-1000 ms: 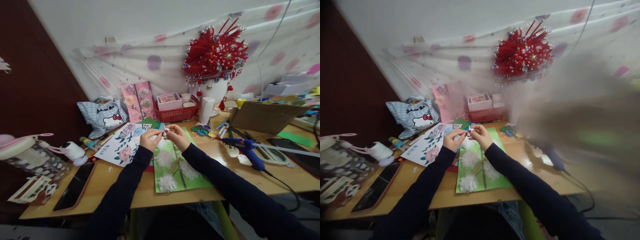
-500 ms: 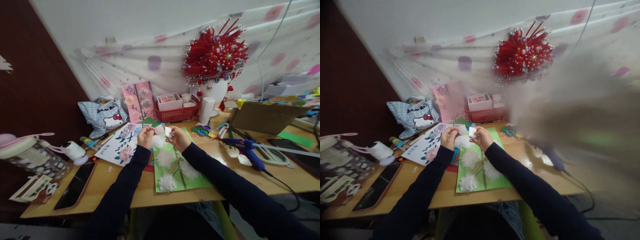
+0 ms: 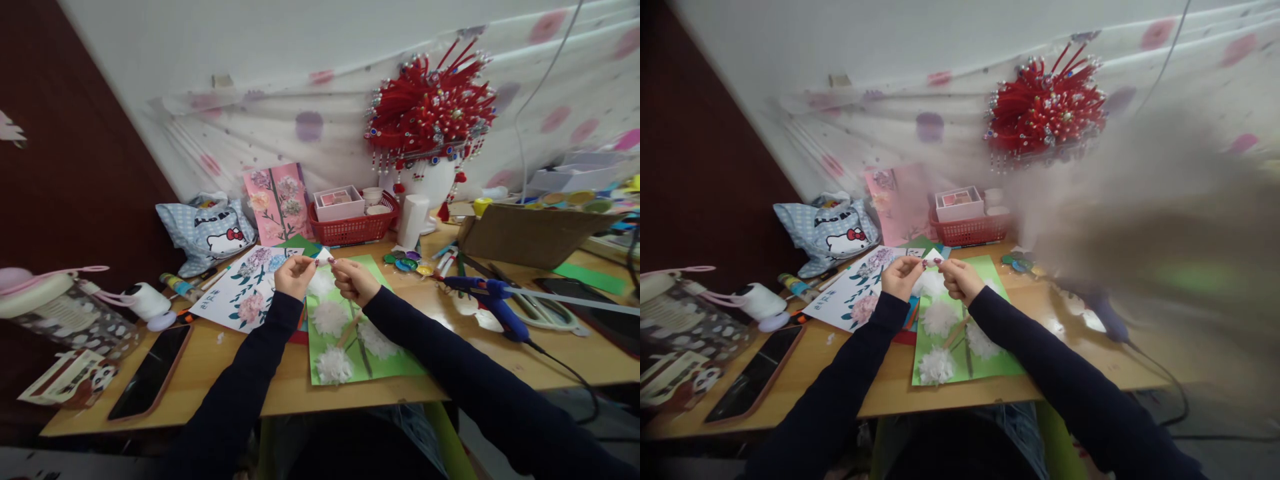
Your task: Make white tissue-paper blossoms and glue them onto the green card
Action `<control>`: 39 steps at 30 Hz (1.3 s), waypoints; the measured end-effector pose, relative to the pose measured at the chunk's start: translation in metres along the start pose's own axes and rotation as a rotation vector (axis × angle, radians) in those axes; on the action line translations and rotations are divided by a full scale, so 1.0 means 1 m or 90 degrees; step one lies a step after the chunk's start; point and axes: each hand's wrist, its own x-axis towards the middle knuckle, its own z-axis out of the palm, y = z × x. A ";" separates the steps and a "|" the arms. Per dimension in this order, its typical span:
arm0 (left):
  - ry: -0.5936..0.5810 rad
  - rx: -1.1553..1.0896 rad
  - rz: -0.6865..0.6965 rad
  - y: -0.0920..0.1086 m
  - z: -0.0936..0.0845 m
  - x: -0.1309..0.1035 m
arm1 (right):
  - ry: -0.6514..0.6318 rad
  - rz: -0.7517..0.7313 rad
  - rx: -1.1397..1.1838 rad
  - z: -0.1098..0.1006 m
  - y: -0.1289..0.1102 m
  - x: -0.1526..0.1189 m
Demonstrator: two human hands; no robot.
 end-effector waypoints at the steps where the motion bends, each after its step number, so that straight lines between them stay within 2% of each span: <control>1: -0.018 0.007 0.016 0.002 0.001 -0.002 | 0.006 -0.029 -0.017 0.002 0.001 -0.001; 5: -0.086 -0.007 0.049 0.007 0.003 -0.009 | 0.031 -0.067 -0.051 0.004 0.005 -0.001; 9: -0.112 -0.018 0.057 0.007 0.004 -0.010 | 0.041 -0.079 -0.073 0.000 0.006 0.002; 17: -0.089 -0.005 0.038 0.006 0.004 -0.010 | 0.073 -0.140 -0.145 -0.002 0.005 0.002; 22: -0.104 -0.024 0.000 0.011 0.001 -0.009 | 0.083 -0.178 -0.183 -0.005 0.007 0.004; 29: -0.083 0.020 0.026 0.005 0.001 -0.007 | 0.113 -0.265 -0.312 -0.007 0.009 0.003; 33: -0.064 0.016 0.003 0.004 0.002 -0.007 | 0.112 -0.286 -0.337 -0.008 0.010 0.002; 39: -0.053 0.074 0.047 0.002 0.000 -0.006 | 0.099 -0.324 -0.369 -0.009 0.011 0.004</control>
